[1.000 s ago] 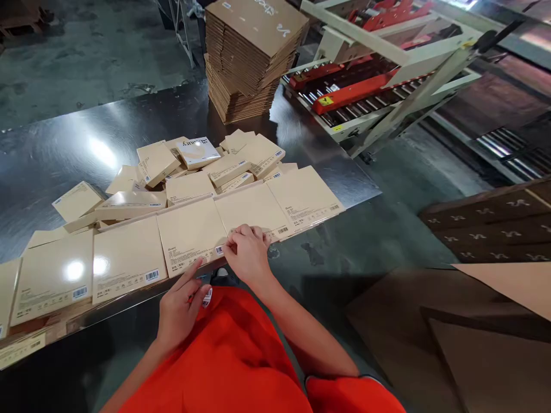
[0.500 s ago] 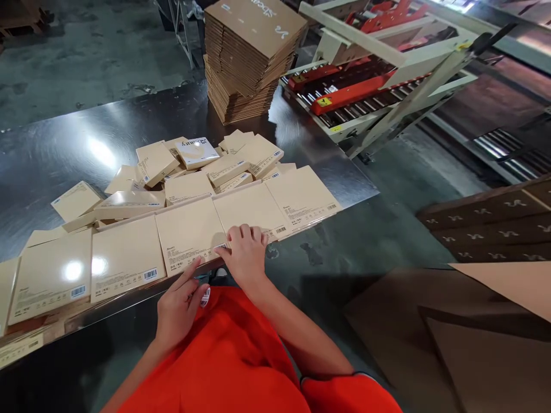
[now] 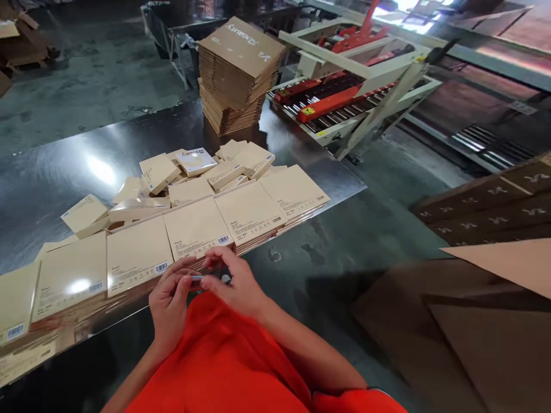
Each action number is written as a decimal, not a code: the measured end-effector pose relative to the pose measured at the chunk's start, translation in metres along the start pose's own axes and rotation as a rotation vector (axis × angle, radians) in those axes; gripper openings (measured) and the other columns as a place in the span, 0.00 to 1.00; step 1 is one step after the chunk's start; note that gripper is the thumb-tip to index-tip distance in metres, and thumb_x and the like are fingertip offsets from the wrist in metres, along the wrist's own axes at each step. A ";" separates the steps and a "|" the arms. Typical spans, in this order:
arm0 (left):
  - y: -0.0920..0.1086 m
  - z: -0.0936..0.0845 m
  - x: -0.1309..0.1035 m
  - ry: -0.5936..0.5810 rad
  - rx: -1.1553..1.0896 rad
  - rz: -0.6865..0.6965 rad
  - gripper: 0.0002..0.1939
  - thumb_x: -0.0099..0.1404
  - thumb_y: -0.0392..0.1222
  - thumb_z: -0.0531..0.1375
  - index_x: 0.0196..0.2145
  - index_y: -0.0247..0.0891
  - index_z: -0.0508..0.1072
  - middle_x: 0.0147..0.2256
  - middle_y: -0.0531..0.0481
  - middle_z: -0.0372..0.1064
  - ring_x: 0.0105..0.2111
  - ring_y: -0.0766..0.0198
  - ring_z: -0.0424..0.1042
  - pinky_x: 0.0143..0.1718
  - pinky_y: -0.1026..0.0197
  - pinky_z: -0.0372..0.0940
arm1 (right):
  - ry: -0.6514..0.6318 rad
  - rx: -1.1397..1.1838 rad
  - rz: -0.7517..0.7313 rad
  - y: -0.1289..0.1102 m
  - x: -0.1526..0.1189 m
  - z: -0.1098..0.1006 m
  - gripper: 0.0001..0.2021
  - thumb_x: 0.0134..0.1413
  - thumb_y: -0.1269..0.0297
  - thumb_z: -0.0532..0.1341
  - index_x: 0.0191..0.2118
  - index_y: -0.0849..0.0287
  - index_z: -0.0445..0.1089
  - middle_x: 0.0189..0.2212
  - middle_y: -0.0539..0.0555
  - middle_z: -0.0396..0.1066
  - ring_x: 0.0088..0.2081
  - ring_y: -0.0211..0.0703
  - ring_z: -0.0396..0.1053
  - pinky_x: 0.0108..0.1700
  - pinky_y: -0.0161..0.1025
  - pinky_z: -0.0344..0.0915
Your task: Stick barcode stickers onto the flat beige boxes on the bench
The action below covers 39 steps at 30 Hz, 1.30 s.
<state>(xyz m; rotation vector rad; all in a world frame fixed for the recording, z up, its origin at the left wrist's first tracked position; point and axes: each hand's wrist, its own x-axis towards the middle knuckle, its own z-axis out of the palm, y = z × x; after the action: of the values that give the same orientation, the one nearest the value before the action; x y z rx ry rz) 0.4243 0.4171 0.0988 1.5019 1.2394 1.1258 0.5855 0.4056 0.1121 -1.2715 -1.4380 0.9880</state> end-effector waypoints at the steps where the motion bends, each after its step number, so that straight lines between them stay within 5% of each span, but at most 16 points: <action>1: 0.003 -0.001 -0.002 -0.003 -0.028 -0.014 0.11 0.64 0.41 0.57 0.27 0.39 0.76 0.38 0.46 0.75 0.45 0.56 0.72 0.40 0.58 0.70 | -0.026 0.090 0.051 -0.008 -0.008 0.007 0.13 0.55 0.61 0.59 0.46 0.55 0.62 0.35 0.51 0.68 0.35 0.39 0.66 0.39 0.37 0.65; 7: 0.009 -0.009 -0.020 -0.219 -0.328 -0.138 0.12 0.64 0.46 0.57 0.43 0.40 0.72 0.42 0.44 0.71 0.40 0.60 0.73 0.35 0.61 0.71 | 0.133 0.228 0.290 -0.032 -0.035 0.028 0.09 0.51 0.66 0.62 0.40 0.56 0.67 0.30 0.49 0.69 0.32 0.36 0.67 0.36 0.35 0.66; 13: 0.020 0.005 -0.031 -0.191 -0.218 -0.121 0.08 0.64 0.44 0.57 0.31 0.38 0.70 0.29 0.51 0.68 0.28 0.67 0.69 0.29 0.66 0.68 | 0.178 0.275 0.343 -0.024 -0.042 0.010 0.07 0.48 0.62 0.65 0.33 0.57 0.70 0.25 0.48 0.70 0.27 0.36 0.67 0.32 0.34 0.67; 18: 0.023 0.049 -0.020 -0.152 -0.054 -0.081 0.12 0.66 0.46 0.54 0.29 0.38 0.68 0.24 0.54 0.66 0.24 0.67 0.68 0.25 0.66 0.66 | 0.171 0.177 0.278 -0.012 -0.032 -0.025 0.07 0.50 0.61 0.63 0.27 0.58 0.69 0.23 0.49 0.68 0.26 0.36 0.65 0.29 0.33 0.64; 23: 0.024 0.101 0.000 -0.104 0.179 0.073 0.14 0.67 0.43 0.54 0.23 0.38 0.67 0.23 0.53 0.69 0.23 0.67 0.69 0.24 0.67 0.63 | 0.226 -0.052 0.104 0.006 -0.013 -0.085 0.08 0.55 0.63 0.59 0.27 0.57 0.68 0.24 0.50 0.67 0.27 0.37 0.64 0.31 0.34 0.63; 28: 0.017 0.143 0.013 -0.136 0.315 0.277 0.14 0.67 0.38 0.54 0.22 0.40 0.69 0.34 0.46 0.77 0.44 0.58 0.75 0.38 0.64 0.69 | 0.333 -0.415 0.114 0.042 0.015 -0.155 0.07 0.53 0.61 0.61 0.27 0.56 0.71 0.36 0.54 0.71 0.42 0.47 0.66 0.47 0.46 0.60; 30: 0.012 0.156 0.015 -0.186 0.393 0.301 0.13 0.67 0.38 0.54 0.24 0.40 0.70 0.42 0.43 0.77 0.48 0.56 0.74 0.39 0.62 0.70 | 0.280 -0.590 0.187 0.053 0.025 -0.174 0.06 0.52 0.62 0.62 0.26 0.55 0.72 0.38 0.54 0.71 0.45 0.49 0.64 0.48 0.48 0.55; 34: 0.006 0.171 0.016 -0.164 0.526 0.295 0.13 0.67 0.39 0.55 0.23 0.40 0.69 0.51 0.42 0.72 0.46 0.58 0.75 0.38 0.62 0.71 | 0.088 -0.636 0.268 0.062 0.035 -0.185 0.07 0.52 0.64 0.61 0.25 0.55 0.71 0.38 0.52 0.71 0.45 0.48 0.63 0.47 0.48 0.51; 39: 0.007 0.175 0.014 -0.115 0.564 0.292 0.12 0.66 0.38 0.55 0.24 0.40 0.69 0.50 0.44 0.73 0.45 0.58 0.75 0.40 0.62 0.71 | 0.051 -0.647 0.305 0.065 0.036 -0.180 0.07 0.52 0.66 0.62 0.24 0.57 0.70 0.37 0.50 0.71 0.44 0.46 0.63 0.47 0.47 0.49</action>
<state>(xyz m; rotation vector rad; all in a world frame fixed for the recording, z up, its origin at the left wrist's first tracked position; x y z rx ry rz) 0.5977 0.4177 0.0685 2.1953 1.3529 0.8875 0.7748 0.4476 0.0959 -2.0155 -1.6177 0.6851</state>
